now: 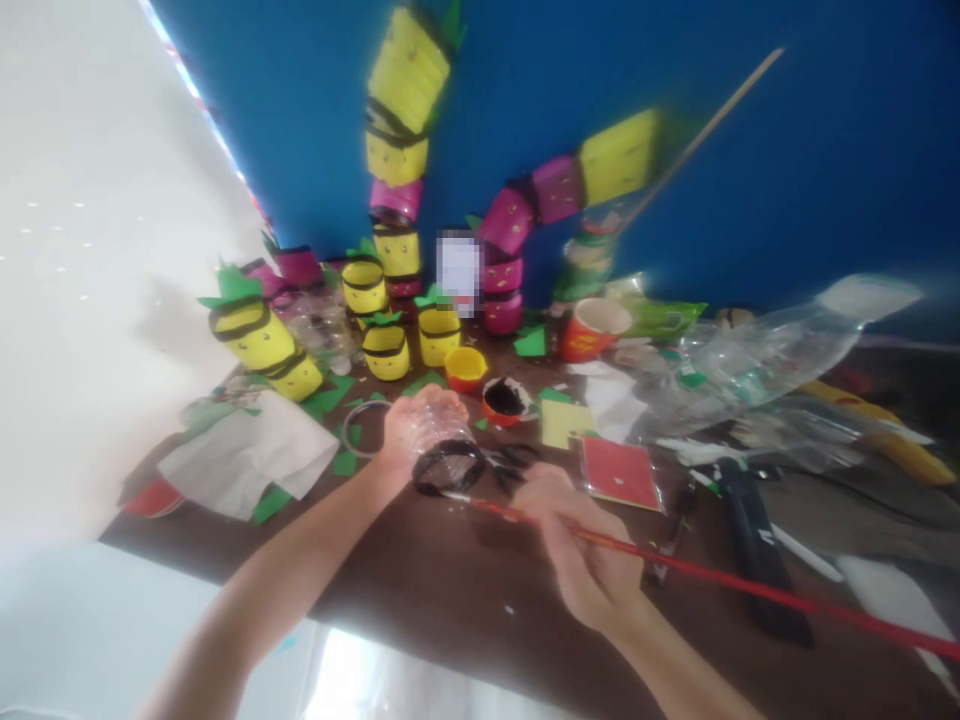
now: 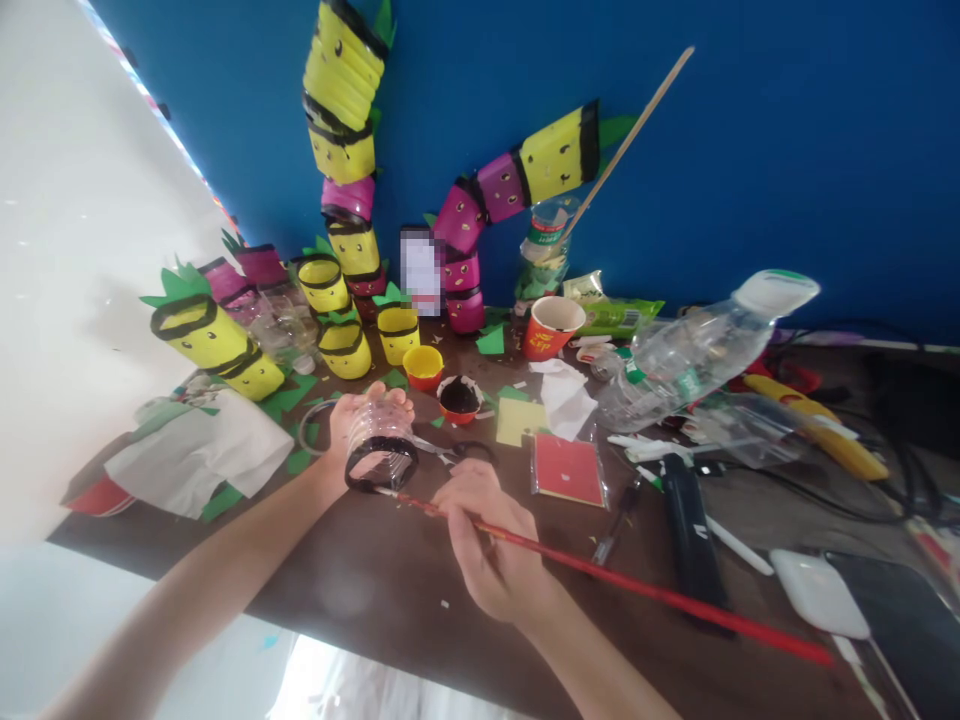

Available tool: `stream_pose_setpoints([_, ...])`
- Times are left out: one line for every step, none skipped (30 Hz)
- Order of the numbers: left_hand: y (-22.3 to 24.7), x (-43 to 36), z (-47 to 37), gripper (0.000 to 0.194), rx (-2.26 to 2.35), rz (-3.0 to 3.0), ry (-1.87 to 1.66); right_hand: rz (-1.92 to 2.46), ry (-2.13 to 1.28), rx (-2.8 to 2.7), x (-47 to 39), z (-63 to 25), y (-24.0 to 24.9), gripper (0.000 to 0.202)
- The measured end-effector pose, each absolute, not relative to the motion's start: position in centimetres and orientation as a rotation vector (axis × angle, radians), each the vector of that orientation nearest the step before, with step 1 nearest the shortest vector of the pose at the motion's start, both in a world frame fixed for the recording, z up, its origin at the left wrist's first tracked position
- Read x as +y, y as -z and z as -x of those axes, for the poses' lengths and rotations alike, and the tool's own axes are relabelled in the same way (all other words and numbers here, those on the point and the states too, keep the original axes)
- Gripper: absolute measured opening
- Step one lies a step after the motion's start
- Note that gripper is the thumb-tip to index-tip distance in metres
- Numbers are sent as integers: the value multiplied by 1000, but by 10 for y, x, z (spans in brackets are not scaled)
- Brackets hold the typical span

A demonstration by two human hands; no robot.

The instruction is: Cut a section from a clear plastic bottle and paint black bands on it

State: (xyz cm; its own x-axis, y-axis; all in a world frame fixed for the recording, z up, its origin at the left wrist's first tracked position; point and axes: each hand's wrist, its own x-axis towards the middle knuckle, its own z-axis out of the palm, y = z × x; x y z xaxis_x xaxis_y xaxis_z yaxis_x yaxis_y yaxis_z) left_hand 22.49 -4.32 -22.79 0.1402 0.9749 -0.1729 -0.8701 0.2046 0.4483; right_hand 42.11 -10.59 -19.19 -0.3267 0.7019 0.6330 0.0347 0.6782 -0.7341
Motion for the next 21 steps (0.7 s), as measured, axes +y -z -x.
stream_pose_setpoints([228,-43,-225,4,475,-266,-1354,586,-771,-1805,-106,-421,192,20])
stream_pose_setpoints([229,-43,-225,4,478,-264,-1355,585,-778,-1800,-106,-421,193,20])
stream_pose_setpoints([229,-43,-225,4,482,-259,-1354,585,-778,-1782,-105,-421,193,20])
stream_pose_setpoints([229,-43,-225,4,485,-253,-1352,588,-774,-1758,-105,-421,194,20])
stream_pose_setpoints([229,-43,-225,4,484,-249,-1351,594,-770,-1741,-105,-421,194,21])
stream_pose_setpoints([229,-43,-225,4,483,-247,-1350,597,-772,-1739,-106,-421,195,20])
stream_pose_setpoints([229,-44,-225,4,485,-247,-1350,597,-782,-1752,-106,-421,196,20])
stream_pose_setpoints([228,-44,-226,4,490,-248,-1350,597,-798,-1769,-106,-421,196,20])
stream_pose_setpoints([228,-44,-226,4,496,-252,-1352,592,-810,-1774,-106,-421,196,19])
stream_pose_setpoints([228,-44,-226,5,498,-255,-1355,588,-815,-1763,-106,-421,196,19])
stream_pose_setpoints([229,-44,-226,6,498,-258,-1354,589,-814,-1741,-106,-421,196,20])
stream_pose_setpoints([229,-44,-226,7,493,-261,-1352,593,-810,-1720,-106,-421,196,20])
stream_pose_setpoints([229,-44,-225,7,485,-264,-1350,597,-806,-1708,-106,-420,196,20])
stream_pose_setpoints([230,-44,-225,7,475,-271,-1348,598,-811,-1715,-106,-420,196,19])
stream_pose_setpoints([230,-44,-225,8,467,-278,-1346,602,-824,-1736,-106,-420,196,19])
stream_pose_setpoints([231,-44,-225,8,463,-285,-1346,606,-838,-1752,-106,-420,195,19])
stream_pose_setpoints([231,-44,-225,8,462,-289,-1350,610,-843,-1753,-106,-419,195,20])
stream_pose_setpoints([231,-44,-224,8,466,-290,-1354,618,-841,-1740,-107,-419,194,20])
stream_pose_setpoints([232,-44,-224,8,472,-289,-1353,626,-832,-1723,-107,-419,194,20])
stream_pose_setpoints([232,-43,-224,8,479,-284,-1353,632,-826,-1714,-107,-418,193,20])
stream_pose_setpoints([232,-43,-224,7,484,-280,-1351,635,-824,-1716,-107,-418,193,20])
